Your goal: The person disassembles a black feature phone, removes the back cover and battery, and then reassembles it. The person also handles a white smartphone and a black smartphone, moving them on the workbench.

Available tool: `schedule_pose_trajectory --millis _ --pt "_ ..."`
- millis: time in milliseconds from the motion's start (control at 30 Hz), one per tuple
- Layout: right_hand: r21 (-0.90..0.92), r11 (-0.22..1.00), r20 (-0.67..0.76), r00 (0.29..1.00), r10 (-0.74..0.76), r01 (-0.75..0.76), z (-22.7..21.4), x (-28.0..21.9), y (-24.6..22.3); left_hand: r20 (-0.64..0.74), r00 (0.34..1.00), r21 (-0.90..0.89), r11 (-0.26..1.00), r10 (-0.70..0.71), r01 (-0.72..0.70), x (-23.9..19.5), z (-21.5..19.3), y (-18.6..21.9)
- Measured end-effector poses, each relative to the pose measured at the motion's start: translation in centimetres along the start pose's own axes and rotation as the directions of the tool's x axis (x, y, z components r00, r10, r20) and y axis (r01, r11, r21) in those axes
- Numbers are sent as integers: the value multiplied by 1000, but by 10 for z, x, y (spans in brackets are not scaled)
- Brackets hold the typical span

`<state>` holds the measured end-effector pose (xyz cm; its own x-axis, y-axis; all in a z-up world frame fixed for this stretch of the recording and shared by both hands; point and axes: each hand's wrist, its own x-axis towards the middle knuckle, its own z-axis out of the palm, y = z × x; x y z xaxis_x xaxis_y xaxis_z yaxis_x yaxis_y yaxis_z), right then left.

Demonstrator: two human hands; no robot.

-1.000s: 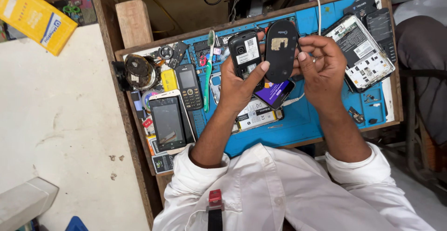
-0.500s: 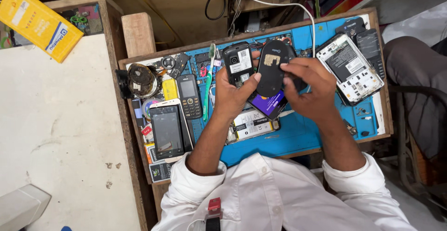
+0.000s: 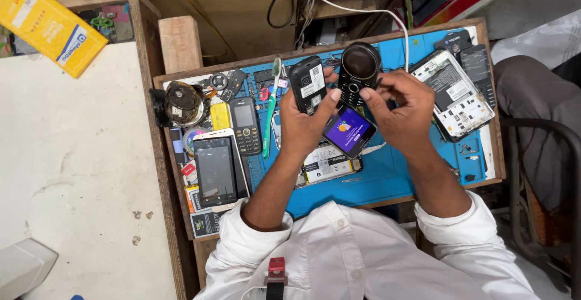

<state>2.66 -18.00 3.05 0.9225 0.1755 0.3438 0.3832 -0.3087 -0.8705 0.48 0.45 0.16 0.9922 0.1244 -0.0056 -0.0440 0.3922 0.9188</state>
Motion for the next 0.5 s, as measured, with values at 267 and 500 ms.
schedule_pose_trajectory --millis 267,500 --pt "413 888 47 978 201 -202 0 4 6 132 976 83 979 173 -185 -5 1 7" --pt "384 915 -8 990 142 -128 -1 -1 13 100 994 -8 999 -50 51 -2 3 3"
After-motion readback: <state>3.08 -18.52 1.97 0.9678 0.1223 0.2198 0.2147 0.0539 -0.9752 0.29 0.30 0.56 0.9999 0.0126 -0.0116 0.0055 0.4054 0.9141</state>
